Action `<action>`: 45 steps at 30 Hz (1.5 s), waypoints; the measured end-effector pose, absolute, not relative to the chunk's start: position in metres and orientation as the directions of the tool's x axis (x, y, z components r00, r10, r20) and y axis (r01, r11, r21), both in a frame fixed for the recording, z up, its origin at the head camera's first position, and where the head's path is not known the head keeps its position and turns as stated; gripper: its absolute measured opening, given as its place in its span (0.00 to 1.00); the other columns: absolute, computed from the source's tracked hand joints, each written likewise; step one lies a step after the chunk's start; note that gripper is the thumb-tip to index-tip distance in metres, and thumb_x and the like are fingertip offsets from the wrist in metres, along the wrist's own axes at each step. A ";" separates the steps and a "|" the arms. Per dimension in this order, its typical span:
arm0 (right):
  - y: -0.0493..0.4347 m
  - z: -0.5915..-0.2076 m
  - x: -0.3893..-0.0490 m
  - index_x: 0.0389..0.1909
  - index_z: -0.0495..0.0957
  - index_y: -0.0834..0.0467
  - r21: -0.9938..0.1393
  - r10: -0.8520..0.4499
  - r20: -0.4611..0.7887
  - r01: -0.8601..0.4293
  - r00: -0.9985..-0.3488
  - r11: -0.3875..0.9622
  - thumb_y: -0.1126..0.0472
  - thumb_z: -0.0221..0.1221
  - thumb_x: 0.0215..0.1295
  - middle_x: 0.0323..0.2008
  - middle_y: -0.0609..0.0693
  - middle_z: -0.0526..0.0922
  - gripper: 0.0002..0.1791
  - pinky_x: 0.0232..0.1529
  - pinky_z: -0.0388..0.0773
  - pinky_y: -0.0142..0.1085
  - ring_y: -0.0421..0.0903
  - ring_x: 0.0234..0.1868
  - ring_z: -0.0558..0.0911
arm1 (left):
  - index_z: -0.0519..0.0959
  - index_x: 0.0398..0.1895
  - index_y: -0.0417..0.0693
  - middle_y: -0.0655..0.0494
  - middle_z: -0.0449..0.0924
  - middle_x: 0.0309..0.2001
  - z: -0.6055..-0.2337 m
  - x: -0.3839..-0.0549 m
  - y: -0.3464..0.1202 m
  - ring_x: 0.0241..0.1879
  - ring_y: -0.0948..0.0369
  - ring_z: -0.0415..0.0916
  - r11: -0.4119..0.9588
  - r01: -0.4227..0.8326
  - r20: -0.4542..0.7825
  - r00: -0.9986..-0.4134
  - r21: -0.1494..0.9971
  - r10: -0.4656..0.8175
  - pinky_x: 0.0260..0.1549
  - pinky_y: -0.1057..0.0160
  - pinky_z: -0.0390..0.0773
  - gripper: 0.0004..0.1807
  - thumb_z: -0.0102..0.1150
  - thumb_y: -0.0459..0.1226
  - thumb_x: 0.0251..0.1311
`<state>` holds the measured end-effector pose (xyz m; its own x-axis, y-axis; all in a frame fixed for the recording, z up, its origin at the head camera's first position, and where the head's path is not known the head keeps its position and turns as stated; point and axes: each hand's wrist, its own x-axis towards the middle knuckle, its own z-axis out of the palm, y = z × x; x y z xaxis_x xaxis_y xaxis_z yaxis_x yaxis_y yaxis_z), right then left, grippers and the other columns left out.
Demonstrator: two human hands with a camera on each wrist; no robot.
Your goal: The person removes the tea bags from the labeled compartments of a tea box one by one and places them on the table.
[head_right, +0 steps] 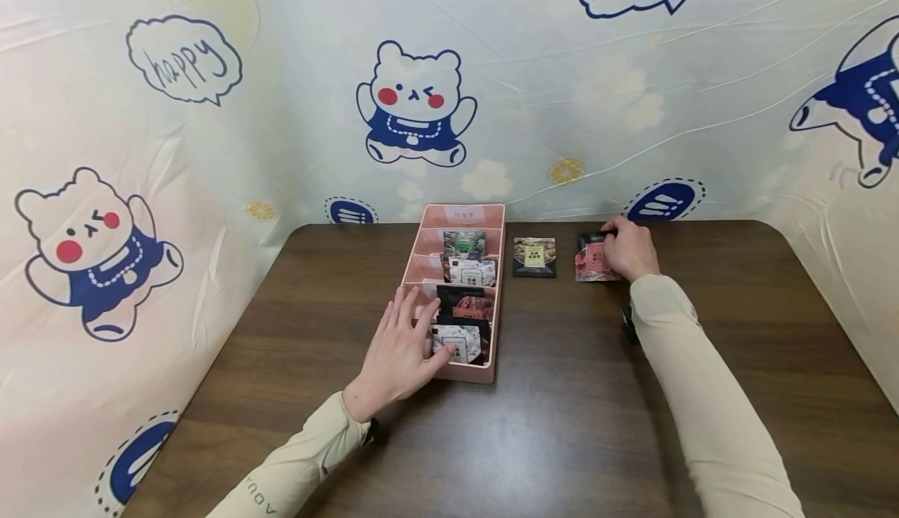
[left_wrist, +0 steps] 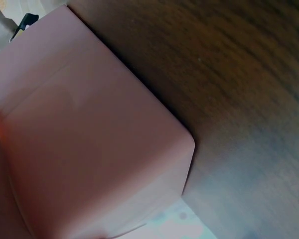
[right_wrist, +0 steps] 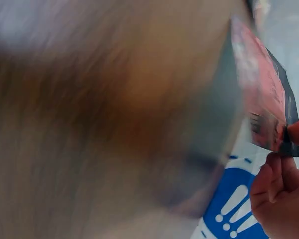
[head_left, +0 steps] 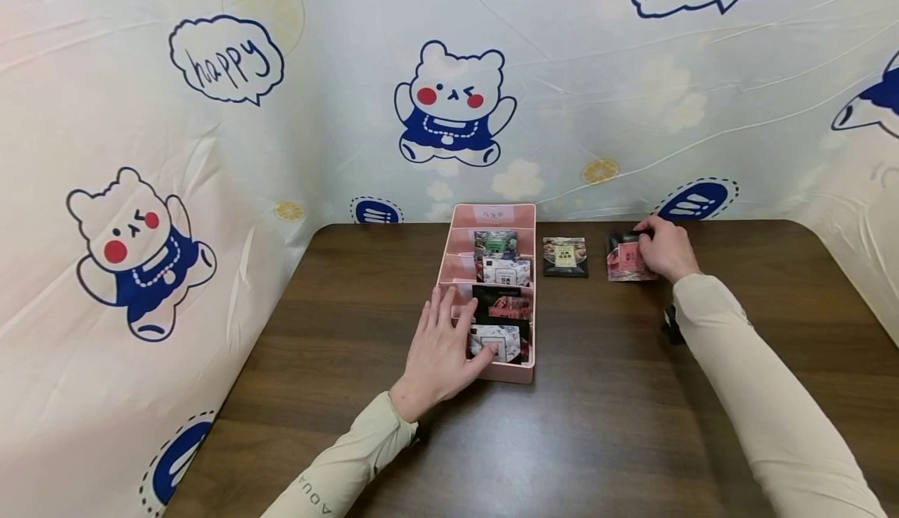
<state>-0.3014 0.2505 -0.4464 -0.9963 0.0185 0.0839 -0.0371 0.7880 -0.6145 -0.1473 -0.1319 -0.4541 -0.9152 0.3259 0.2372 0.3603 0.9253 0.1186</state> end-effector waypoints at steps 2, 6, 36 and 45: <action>0.253 -0.449 -0.303 0.53 0.73 0.65 -0.597 0.023 0.060 -0.017 -0.998 0.802 0.64 0.43 0.67 0.51 0.72 0.76 0.18 0.43 0.71 0.56 0.63 0.44 0.74 | 0.66 0.69 0.50 0.39 0.54 0.73 -0.454 -0.148 -0.131 0.74 0.38 0.47 0.925 0.362 0.240 -0.914 0.120 0.326 0.70 0.41 0.54 0.42 0.43 0.66 0.59; 0.256 -0.452 -0.305 0.57 0.69 0.66 -0.578 0.022 -0.020 0.030 -1.000 0.815 0.62 0.43 0.67 0.54 0.73 0.72 0.21 0.47 0.71 0.59 0.64 0.46 0.72 | 0.66 0.69 0.50 0.39 0.55 0.73 -0.454 -0.149 -0.130 0.74 0.38 0.48 0.923 0.367 0.254 -0.909 0.115 0.330 0.69 0.41 0.55 0.42 0.43 0.66 0.59; 0.245 -0.467 -0.312 0.60 0.66 0.65 -0.408 0.024 -0.055 0.044 -0.998 0.912 0.61 0.49 0.64 0.55 0.73 0.70 0.23 0.56 0.62 0.65 0.69 0.55 0.65 | 0.66 0.69 0.49 0.39 0.54 0.73 -0.457 -0.146 -0.131 0.74 0.39 0.47 0.923 0.364 0.236 -0.915 0.126 0.328 0.70 0.42 0.54 0.42 0.43 0.67 0.59; 0.245 -0.465 -0.316 0.60 0.67 0.65 -0.408 0.021 -0.054 0.041 -0.998 0.912 0.61 0.49 0.64 0.56 0.72 0.70 0.24 0.55 0.63 0.65 0.69 0.54 0.66 | 0.66 0.70 0.50 0.39 0.55 0.73 -0.456 -0.148 -0.132 0.74 0.38 0.47 0.927 0.354 0.232 -0.919 0.125 0.320 0.70 0.42 0.54 0.43 0.43 0.67 0.59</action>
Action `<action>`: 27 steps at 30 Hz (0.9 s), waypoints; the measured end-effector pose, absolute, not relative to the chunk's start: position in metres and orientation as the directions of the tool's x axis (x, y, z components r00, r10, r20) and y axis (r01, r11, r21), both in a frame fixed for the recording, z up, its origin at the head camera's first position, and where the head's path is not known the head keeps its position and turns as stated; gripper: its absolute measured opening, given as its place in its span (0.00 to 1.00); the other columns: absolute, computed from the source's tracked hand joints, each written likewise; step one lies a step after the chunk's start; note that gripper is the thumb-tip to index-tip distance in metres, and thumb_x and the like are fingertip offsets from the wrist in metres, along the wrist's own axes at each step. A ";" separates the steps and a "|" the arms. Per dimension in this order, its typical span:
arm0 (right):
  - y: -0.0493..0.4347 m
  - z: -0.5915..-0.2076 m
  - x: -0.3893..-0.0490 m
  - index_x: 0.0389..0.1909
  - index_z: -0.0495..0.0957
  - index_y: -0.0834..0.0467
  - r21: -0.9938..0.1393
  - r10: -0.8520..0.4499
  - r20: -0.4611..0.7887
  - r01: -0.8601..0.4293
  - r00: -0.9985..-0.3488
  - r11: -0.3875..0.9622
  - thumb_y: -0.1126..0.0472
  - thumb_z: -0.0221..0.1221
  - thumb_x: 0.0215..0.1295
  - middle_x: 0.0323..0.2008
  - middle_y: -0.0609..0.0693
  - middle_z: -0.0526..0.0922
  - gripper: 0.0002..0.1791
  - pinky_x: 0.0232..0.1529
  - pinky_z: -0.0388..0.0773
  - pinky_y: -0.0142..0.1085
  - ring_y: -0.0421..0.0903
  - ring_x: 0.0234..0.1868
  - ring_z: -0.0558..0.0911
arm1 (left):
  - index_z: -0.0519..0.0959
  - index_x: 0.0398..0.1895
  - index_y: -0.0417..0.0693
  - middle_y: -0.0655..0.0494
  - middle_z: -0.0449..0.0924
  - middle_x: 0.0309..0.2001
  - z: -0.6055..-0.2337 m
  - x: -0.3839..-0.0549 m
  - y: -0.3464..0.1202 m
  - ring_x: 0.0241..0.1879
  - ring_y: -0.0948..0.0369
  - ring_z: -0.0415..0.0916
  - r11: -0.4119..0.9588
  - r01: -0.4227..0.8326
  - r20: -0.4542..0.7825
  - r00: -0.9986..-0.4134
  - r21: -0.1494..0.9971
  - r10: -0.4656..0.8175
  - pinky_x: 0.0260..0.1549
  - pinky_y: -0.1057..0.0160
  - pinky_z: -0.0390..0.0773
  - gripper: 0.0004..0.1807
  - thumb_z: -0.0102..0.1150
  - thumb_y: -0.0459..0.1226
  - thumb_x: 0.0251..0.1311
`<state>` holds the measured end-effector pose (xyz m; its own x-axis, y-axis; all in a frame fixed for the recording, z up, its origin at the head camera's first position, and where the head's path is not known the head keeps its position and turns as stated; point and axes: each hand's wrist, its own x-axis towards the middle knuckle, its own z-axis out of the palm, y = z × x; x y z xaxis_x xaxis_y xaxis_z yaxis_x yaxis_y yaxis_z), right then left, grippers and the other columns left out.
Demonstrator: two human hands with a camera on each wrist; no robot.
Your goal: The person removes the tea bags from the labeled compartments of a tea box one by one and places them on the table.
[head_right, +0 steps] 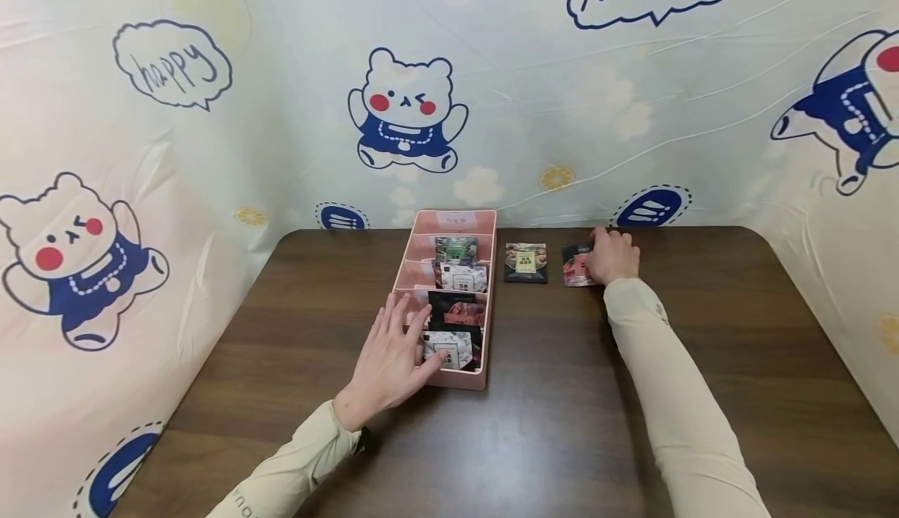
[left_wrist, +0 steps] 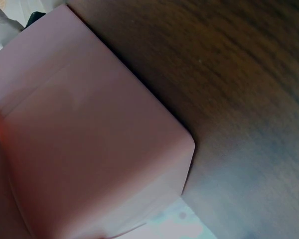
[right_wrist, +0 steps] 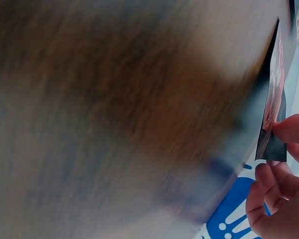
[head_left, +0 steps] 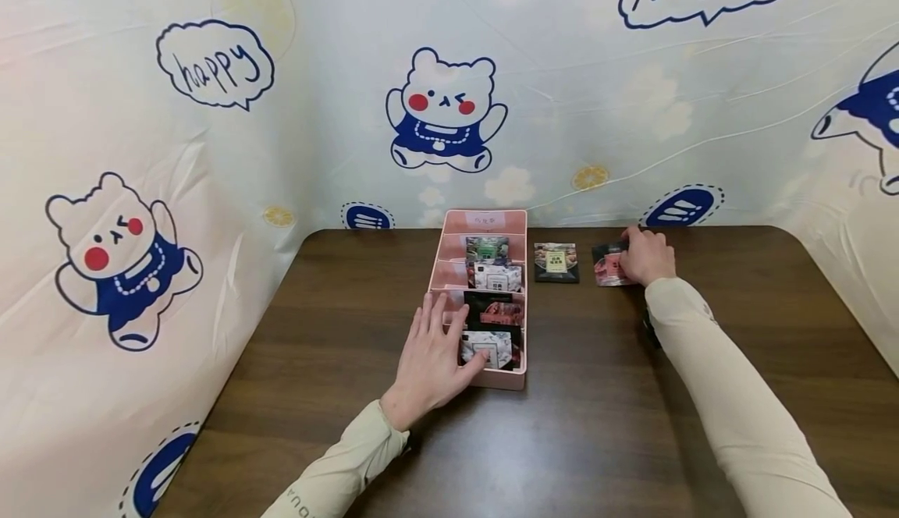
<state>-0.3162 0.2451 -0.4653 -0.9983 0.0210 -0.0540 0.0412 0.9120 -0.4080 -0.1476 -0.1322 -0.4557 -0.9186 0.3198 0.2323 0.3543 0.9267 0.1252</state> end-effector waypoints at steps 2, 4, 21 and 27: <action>0.244 -0.466 -0.316 0.60 0.66 0.65 -0.408 0.019 -0.062 0.042 -0.998 0.912 0.61 0.49 0.64 0.56 0.72 0.70 0.24 0.55 0.63 0.65 0.69 0.54 0.65 | 0.66 0.70 0.50 0.39 0.55 0.73 -0.456 -0.147 -0.133 0.74 0.38 0.47 0.926 0.356 0.233 -0.918 0.125 0.321 0.70 0.42 0.54 0.43 0.43 0.67 0.59; 0.244 -0.466 -0.317 0.60 0.66 0.65 -0.408 0.019 -0.064 0.044 -0.998 0.912 0.61 0.49 0.64 0.56 0.72 0.70 0.24 0.55 0.63 0.65 0.69 0.54 0.65 | 0.66 0.70 0.50 0.38 0.55 0.73 -0.456 -0.147 -0.133 0.74 0.38 0.47 0.925 0.358 0.233 -0.917 0.125 0.323 0.70 0.42 0.54 0.43 0.43 0.67 0.59; 0.244 -0.468 -0.315 0.58 0.66 0.68 -0.436 0.073 -0.010 0.070 -0.997 0.897 0.60 0.51 0.64 0.57 0.75 0.60 0.24 0.56 0.54 0.64 0.71 0.56 0.55 | 0.66 0.70 0.50 0.39 0.53 0.74 -0.454 -0.148 -0.132 0.75 0.39 0.45 0.927 0.352 0.215 -0.923 0.130 0.320 0.71 0.42 0.52 0.43 0.42 0.67 0.60; 0.235 -0.462 -0.315 0.58 0.67 0.68 -0.459 0.047 0.029 0.029 -0.998 0.888 0.60 0.50 0.64 0.59 0.73 0.61 0.24 0.56 0.55 0.63 0.70 0.57 0.56 | 0.66 0.69 0.49 0.39 0.54 0.73 -0.454 -0.148 -0.132 0.74 0.39 0.47 0.925 0.358 0.227 -0.918 0.128 0.324 0.70 0.42 0.53 0.42 0.43 0.66 0.60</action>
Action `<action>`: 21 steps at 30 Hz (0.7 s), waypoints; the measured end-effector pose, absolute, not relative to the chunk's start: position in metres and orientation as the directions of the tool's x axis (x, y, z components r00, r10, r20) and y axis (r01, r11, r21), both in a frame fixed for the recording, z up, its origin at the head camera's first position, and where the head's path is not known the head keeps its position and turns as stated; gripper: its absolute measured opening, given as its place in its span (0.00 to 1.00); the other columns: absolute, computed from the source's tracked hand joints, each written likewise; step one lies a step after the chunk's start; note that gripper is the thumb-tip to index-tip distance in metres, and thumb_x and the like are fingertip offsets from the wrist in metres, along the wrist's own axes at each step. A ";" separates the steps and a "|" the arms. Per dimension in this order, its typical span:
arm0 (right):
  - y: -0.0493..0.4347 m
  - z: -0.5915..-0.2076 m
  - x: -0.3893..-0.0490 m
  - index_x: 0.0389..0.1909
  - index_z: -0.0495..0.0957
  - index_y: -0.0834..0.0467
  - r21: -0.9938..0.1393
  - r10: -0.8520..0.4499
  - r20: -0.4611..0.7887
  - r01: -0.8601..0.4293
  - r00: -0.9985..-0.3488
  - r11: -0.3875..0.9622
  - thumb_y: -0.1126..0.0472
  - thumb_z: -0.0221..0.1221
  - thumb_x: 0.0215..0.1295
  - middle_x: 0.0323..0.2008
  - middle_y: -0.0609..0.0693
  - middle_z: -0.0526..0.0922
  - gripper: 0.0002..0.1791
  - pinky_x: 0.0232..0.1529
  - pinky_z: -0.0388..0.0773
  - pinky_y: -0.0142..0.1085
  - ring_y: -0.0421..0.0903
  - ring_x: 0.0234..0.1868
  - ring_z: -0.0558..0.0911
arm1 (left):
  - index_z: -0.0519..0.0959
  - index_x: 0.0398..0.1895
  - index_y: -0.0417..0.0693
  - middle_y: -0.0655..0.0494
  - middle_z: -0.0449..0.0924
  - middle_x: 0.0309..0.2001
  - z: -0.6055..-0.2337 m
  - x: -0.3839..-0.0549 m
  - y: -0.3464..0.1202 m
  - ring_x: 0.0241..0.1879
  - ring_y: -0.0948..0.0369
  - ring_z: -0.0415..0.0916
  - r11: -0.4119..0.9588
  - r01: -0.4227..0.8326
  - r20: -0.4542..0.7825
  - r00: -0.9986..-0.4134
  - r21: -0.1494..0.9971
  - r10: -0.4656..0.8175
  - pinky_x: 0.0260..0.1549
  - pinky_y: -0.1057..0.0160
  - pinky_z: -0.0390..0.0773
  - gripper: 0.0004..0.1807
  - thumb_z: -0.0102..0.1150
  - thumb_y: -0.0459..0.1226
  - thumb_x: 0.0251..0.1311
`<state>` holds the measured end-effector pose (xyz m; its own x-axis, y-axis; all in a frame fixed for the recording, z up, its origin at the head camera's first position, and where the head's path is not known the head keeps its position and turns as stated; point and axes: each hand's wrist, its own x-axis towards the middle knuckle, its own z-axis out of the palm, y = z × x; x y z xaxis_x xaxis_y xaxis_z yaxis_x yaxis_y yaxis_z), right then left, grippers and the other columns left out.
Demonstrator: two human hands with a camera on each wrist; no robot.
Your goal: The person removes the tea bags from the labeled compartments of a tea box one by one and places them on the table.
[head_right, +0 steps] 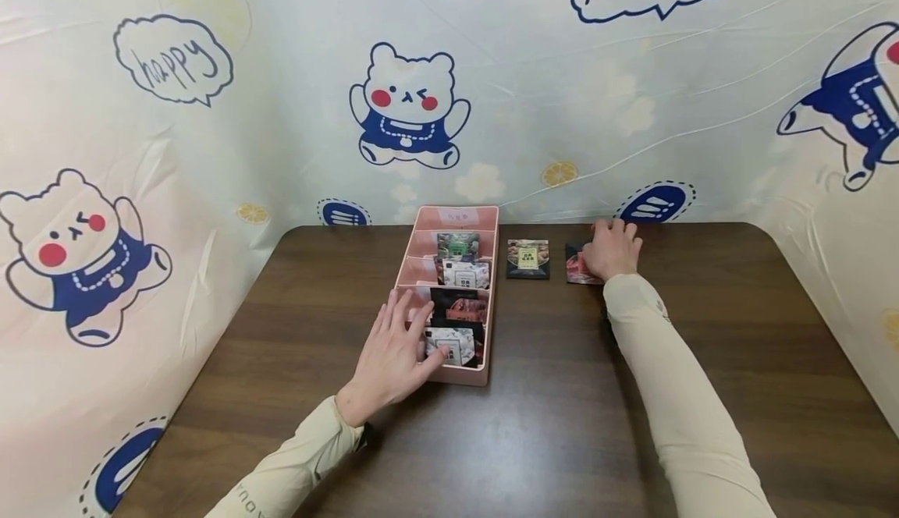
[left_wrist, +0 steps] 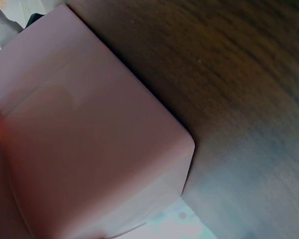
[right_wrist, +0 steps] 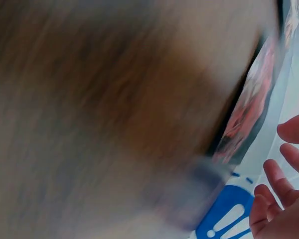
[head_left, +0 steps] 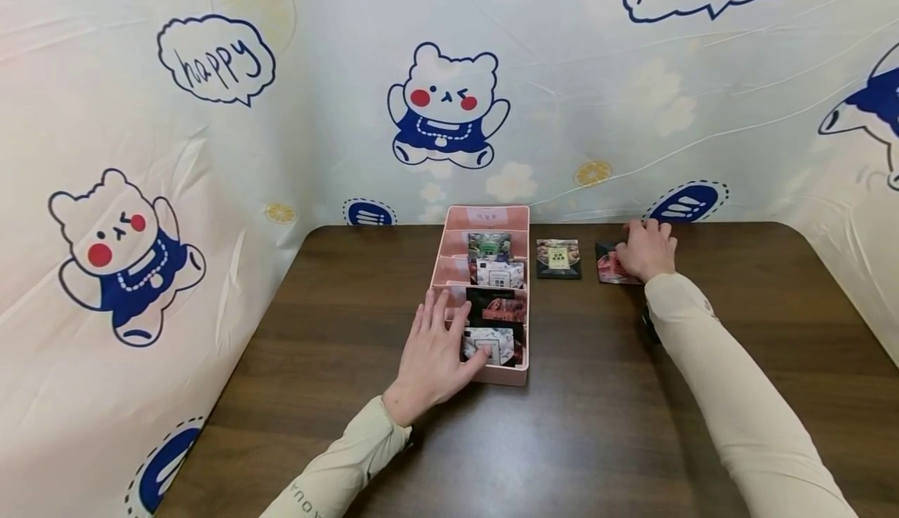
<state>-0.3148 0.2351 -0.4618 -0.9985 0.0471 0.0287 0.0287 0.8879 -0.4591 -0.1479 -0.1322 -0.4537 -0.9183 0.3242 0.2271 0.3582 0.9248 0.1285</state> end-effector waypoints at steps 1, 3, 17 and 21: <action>0.233 -0.460 -0.315 0.58 0.68 0.68 -0.466 0.039 0.040 0.016 -0.998 0.885 0.60 0.49 0.64 0.59 0.73 0.61 0.24 0.55 0.55 0.63 0.70 0.58 0.56 | 0.67 0.69 0.49 0.39 0.54 0.73 -0.454 -0.148 -0.132 0.74 0.39 0.47 0.925 0.359 0.228 -0.918 0.127 0.325 0.70 0.41 0.53 0.42 0.43 0.66 0.60; 0.226 -0.457 -0.314 0.58 0.68 0.68 -0.479 0.021 0.064 -0.012 -0.998 0.878 0.60 0.49 0.64 0.60 0.72 0.62 0.23 0.55 0.55 0.62 0.70 0.58 0.57 | 0.67 0.69 0.49 0.38 0.54 0.73 -0.454 -0.148 -0.132 0.74 0.39 0.47 0.925 0.359 0.227 -0.918 0.127 0.325 0.70 0.42 0.53 0.42 0.43 0.66 0.60; 0.165 -0.433 -0.317 0.55 0.74 0.64 -0.526 -0.138 0.239 -0.248 -0.961 0.814 0.60 0.47 0.68 0.51 0.63 0.78 0.19 0.59 0.60 0.57 0.62 0.57 0.67 | 0.68 0.68 0.48 0.38 0.56 0.72 -0.454 -0.147 -0.133 0.74 0.40 0.48 0.921 0.368 0.246 -0.911 0.127 0.330 0.69 0.41 0.54 0.41 0.44 0.66 0.60; 0.144 -0.427 -0.315 0.53 0.76 0.64 -0.528 -0.188 0.292 -0.322 -0.938 0.786 0.61 0.50 0.68 0.47 0.61 0.80 0.17 0.58 0.64 0.53 0.59 0.53 0.71 | 0.68 0.67 0.48 0.38 0.57 0.72 -0.454 -0.147 -0.133 0.74 0.41 0.48 0.920 0.372 0.248 -0.909 0.124 0.334 0.70 0.41 0.54 0.41 0.45 0.65 0.60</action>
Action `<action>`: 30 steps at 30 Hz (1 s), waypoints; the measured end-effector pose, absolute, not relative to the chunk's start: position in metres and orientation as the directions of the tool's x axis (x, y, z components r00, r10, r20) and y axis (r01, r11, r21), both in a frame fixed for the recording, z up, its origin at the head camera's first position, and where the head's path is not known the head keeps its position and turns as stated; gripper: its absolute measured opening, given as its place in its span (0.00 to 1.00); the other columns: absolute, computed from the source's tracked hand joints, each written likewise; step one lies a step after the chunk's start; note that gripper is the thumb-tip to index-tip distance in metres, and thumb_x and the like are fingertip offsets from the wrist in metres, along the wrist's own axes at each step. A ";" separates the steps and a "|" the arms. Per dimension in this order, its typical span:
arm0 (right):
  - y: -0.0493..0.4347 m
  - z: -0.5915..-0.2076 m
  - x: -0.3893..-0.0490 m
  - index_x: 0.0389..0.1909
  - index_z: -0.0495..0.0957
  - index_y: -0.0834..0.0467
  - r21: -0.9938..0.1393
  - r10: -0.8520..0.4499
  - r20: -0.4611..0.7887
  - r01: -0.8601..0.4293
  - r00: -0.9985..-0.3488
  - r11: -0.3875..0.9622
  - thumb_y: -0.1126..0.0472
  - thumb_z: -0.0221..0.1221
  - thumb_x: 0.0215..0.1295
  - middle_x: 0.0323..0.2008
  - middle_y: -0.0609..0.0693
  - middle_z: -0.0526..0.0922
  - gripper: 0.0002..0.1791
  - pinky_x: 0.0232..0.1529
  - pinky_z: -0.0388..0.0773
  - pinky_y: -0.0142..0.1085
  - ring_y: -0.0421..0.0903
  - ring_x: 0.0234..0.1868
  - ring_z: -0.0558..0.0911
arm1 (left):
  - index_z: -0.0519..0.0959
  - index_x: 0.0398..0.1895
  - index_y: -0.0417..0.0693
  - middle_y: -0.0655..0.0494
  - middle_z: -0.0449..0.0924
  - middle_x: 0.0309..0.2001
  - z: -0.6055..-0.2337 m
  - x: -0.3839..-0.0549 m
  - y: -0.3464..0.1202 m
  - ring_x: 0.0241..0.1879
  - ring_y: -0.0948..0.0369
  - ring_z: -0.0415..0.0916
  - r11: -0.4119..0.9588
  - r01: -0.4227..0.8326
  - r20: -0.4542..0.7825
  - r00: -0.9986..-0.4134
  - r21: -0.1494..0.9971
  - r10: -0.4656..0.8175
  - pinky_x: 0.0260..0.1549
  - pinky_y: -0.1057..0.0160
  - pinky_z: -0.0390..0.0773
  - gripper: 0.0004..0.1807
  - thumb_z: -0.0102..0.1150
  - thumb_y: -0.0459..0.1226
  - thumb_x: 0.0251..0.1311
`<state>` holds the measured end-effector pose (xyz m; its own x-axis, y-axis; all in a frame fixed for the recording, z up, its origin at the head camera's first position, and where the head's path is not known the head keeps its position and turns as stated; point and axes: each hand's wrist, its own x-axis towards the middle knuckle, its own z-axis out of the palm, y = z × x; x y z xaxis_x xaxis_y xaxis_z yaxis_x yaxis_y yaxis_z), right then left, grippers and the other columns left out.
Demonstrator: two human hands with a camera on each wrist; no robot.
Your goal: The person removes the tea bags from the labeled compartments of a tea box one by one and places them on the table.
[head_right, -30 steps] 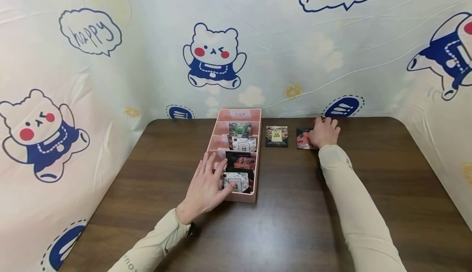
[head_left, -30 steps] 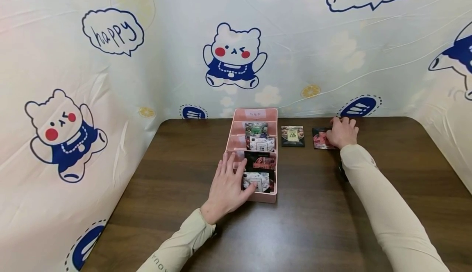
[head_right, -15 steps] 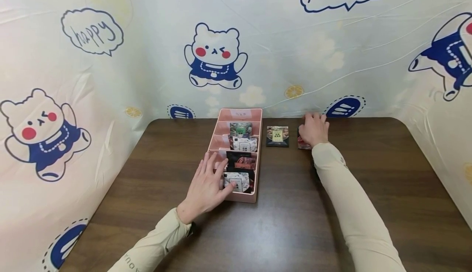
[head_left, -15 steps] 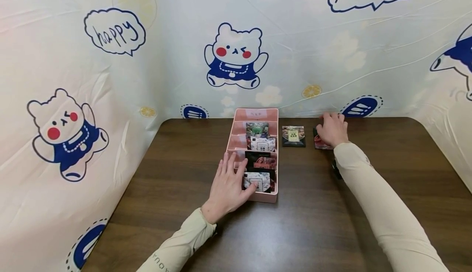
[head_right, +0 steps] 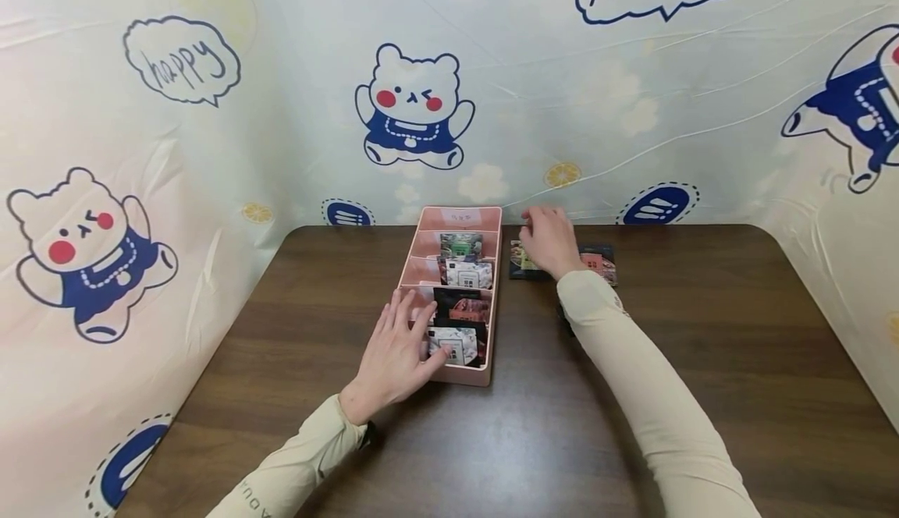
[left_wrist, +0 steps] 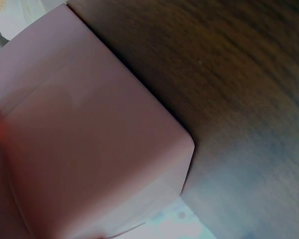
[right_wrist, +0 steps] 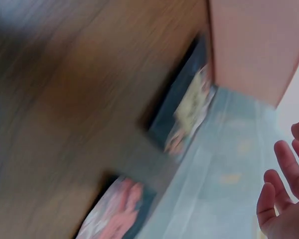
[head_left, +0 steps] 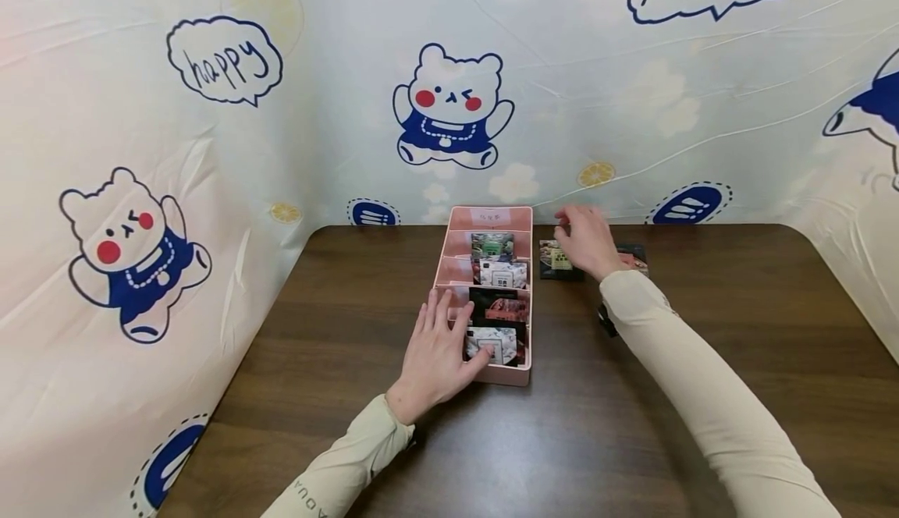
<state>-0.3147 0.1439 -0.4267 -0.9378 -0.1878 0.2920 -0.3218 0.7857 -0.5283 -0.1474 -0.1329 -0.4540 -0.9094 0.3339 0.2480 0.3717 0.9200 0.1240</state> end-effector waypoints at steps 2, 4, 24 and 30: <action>0.134 -0.424 -0.313 0.53 0.76 0.64 -0.539 -0.204 0.297 -0.340 -0.933 0.771 0.61 0.52 0.68 0.46 0.59 0.81 0.17 0.56 0.66 0.51 0.57 0.51 0.72 | 0.68 0.67 0.48 0.38 0.57 0.72 -0.454 -0.147 -0.133 0.74 0.41 0.48 0.919 0.373 0.247 -0.909 0.125 0.335 0.70 0.41 0.54 0.41 0.46 0.65 0.59; 0.126 -0.421 -0.311 0.52 0.76 0.64 -0.547 -0.218 0.303 -0.357 -0.928 0.758 0.61 0.53 0.68 0.45 0.59 0.82 0.16 0.55 0.66 0.51 0.57 0.50 0.72 | 0.68 0.68 0.48 0.38 0.57 0.72 -0.454 -0.148 -0.133 0.74 0.41 0.48 0.921 0.370 0.242 -0.911 0.124 0.333 0.70 0.41 0.53 0.41 0.46 0.65 0.59; 0.093 -0.421 -0.310 0.47 0.78 0.58 -0.489 -0.344 0.240 -0.419 -0.908 0.765 0.58 0.53 0.69 0.40 0.54 0.85 0.12 0.41 0.68 0.44 0.52 0.38 0.71 | 0.69 0.67 0.49 0.39 0.56 0.72 -0.452 -0.147 -0.133 0.75 0.40 0.47 0.929 0.353 0.222 -0.920 0.114 0.322 0.71 0.43 0.53 0.41 0.42 0.66 0.60; 0.089 -0.424 -0.314 0.50 0.76 0.57 -0.471 -0.345 0.174 -0.386 -0.922 0.794 0.58 0.52 0.68 0.43 0.54 0.86 0.13 0.44 0.69 0.45 0.53 0.40 0.71 | 0.69 0.67 0.49 0.39 0.57 0.72 -0.452 -0.146 -0.132 0.75 0.40 0.47 0.928 0.354 0.222 -0.920 0.113 0.324 0.70 0.42 0.54 0.41 0.41 0.67 0.60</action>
<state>-0.3135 0.0894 -0.4238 -0.9224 -0.3448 0.1741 -0.3855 0.7936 -0.4707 -0.1462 -0.1324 -0.4523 -0.9196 0.3242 0.2221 0.3544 0.9283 0.1125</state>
